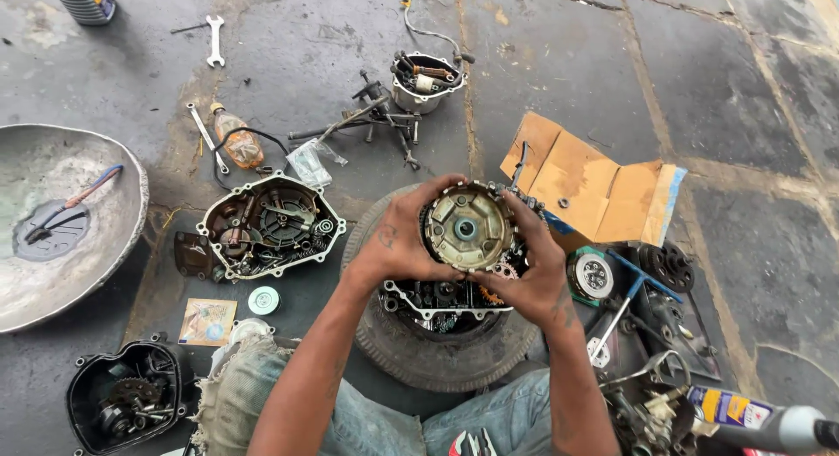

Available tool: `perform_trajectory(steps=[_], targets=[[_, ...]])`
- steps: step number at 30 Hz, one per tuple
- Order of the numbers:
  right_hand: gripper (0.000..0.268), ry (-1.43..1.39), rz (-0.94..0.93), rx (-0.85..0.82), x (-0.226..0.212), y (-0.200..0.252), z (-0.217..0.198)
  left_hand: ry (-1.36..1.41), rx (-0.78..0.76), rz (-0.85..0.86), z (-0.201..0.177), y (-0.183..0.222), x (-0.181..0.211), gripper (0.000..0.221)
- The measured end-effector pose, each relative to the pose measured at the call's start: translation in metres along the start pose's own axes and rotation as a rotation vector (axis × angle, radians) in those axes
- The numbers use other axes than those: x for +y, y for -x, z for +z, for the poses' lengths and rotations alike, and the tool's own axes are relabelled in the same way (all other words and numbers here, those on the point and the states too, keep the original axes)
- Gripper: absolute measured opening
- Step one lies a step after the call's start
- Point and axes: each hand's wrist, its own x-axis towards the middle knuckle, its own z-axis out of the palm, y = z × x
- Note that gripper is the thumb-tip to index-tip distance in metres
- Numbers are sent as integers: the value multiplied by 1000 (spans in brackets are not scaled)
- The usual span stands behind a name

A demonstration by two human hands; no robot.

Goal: The person sits on the ground working on a motorcycle engine crankcase set on a tire. They use a screwdriver on the case, thread the timing chain over the sprocket, fit a round cover plate onto the case, and press and adjust the plate and chain by hand to seat the components.

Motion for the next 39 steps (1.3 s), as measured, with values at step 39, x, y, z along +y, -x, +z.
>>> perform_trajectory(steps=[39], targets=[[111, 130, 101, 69, 28, 16, 20, -208, -227, -229, 10, -30, 4, 116]])
